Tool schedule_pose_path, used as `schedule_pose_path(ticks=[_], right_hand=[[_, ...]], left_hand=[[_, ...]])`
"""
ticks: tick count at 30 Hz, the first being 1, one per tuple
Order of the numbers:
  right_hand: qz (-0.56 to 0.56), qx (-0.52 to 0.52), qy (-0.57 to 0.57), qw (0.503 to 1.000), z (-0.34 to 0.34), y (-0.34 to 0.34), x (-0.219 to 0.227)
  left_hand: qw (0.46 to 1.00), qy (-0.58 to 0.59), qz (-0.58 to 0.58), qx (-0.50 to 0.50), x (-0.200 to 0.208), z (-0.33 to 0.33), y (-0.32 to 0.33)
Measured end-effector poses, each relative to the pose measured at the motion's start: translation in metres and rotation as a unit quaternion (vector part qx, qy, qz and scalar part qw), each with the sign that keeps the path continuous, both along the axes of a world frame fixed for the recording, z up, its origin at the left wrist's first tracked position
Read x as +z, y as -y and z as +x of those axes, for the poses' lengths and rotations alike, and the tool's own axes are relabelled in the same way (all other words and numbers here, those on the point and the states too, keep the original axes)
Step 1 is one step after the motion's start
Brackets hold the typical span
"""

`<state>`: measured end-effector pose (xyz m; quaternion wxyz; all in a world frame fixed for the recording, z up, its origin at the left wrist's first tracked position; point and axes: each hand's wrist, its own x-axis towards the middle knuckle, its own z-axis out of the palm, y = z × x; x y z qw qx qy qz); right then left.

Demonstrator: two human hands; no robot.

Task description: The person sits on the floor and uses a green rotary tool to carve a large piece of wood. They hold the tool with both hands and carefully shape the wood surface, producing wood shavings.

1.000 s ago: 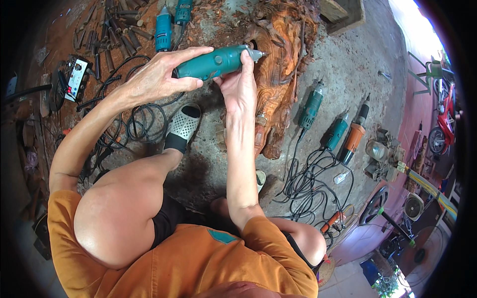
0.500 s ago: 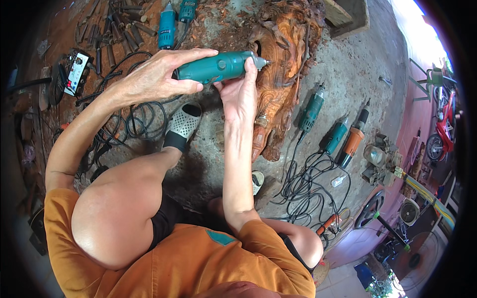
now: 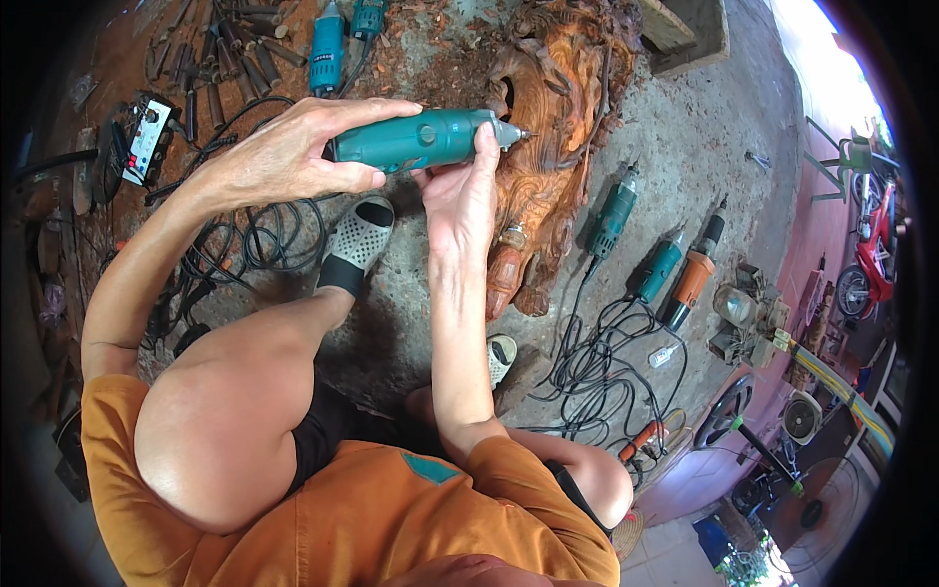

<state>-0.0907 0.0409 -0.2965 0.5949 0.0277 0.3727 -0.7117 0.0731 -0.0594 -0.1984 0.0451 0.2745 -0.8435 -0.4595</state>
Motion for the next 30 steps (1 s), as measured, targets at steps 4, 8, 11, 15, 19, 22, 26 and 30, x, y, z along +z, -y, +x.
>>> schedule_pose_path(ticks=[4, 8, 11, 15, 19, 22, 26, 30], right_hand=[[0.014, -0.007, 0.001, 1.000, 0.003, -0.002, 0.004], [0.001, -0.008, -0.002, 1.000, 0.006, -0.006, 0.006], [-0.003, -0.009, -0.004, 1.000, 0.007, -0.007, 0.009], [0.001, -0.012, -0.008, 1.000, 0.008, -0.009, 0.009], [0.014, -0.015, -0.009, 1.000, 0.011, -0.011, 0.012], [0.010, -0.015, -0.009, 1.000, 0.012, -0.012, 0.013], [0.013, -0.018, -0.008, 1.000, 0.013, -0.014, 0.013], [0.011, -0.029, -0.009, 0.999, 0.017, -0.016, 0.015]], left_hand=[[1.000, 0.000, -0.012, -0.006, -0.003, 0.003, 0.001], [1.000, 0.005, -0.008, -0.012, 0.002, 0.004, -0.001], [1.000, 0.006, -0.003, -0.009, -0.001, 0.006, -0.002], [1.000, 0.007, 0.004, -0.009, 0.000, 0.006, -0.003], [1.000, 0.004, -0.011, -0.020, 0.002, 0.007, -0.002], [1.000, 0.002, -0.008, -0.023, 0.003, 0.008, -0.003], [1.000, 0.004, -0.005, -0.027, 0.005, 0.008, -0.003], [0.999, 0.009, -0.006, -0.035, 0.011, 0.009, -0.004]])
